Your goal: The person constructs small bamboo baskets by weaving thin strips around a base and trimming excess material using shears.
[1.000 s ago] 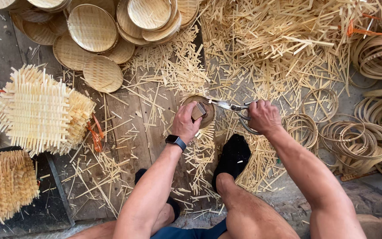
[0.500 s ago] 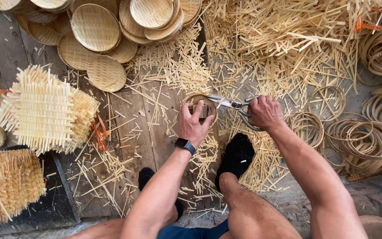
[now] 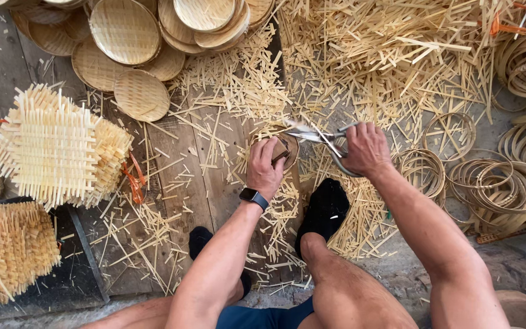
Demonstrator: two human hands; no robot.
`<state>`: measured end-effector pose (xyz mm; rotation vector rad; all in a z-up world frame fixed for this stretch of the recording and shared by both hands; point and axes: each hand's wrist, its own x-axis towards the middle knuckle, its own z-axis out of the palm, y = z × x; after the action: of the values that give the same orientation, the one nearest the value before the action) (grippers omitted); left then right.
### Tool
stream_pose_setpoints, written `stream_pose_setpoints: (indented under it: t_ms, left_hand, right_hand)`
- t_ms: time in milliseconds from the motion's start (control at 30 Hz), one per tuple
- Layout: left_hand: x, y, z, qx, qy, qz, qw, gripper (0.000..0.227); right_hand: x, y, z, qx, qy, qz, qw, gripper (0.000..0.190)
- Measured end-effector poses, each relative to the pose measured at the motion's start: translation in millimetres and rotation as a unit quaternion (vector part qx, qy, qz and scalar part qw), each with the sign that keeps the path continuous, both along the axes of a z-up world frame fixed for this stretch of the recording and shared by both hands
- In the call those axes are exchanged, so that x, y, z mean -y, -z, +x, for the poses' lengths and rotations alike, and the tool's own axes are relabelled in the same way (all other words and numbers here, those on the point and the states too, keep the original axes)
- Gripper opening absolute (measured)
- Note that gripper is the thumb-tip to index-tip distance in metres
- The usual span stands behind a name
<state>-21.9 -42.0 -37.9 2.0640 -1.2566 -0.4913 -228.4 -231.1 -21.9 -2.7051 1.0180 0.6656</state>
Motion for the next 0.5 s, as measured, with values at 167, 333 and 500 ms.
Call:
stream_pose_setpoints:
  t_ms: [167, 333, 500]
  left_hand:
    - [-1.9, -7.8, 10.4, 0.022, 0.035, 0.001, 0.999, 0.062]
    - [0.1, -13.8, -2.2, -0.013, -0.061, 0.035, 0.997, 0.061]
    - [0.8, -10.7, -9.5, 0.056, -0.062, -0.009, 0.996, 0.063]
  right_hand:
    - [-12.3, 10.5, 28.3, 0.011, -0.009, -0.001, 1.000, 0.037]
    - [0.2, 27.7, -0.3, -0.040, 0.018, 0.048, 0.998, 0.026]
    - [-6.3, 2.3, 18.6, 0.018, -0.019, -0.026, 0.999, 0.057]
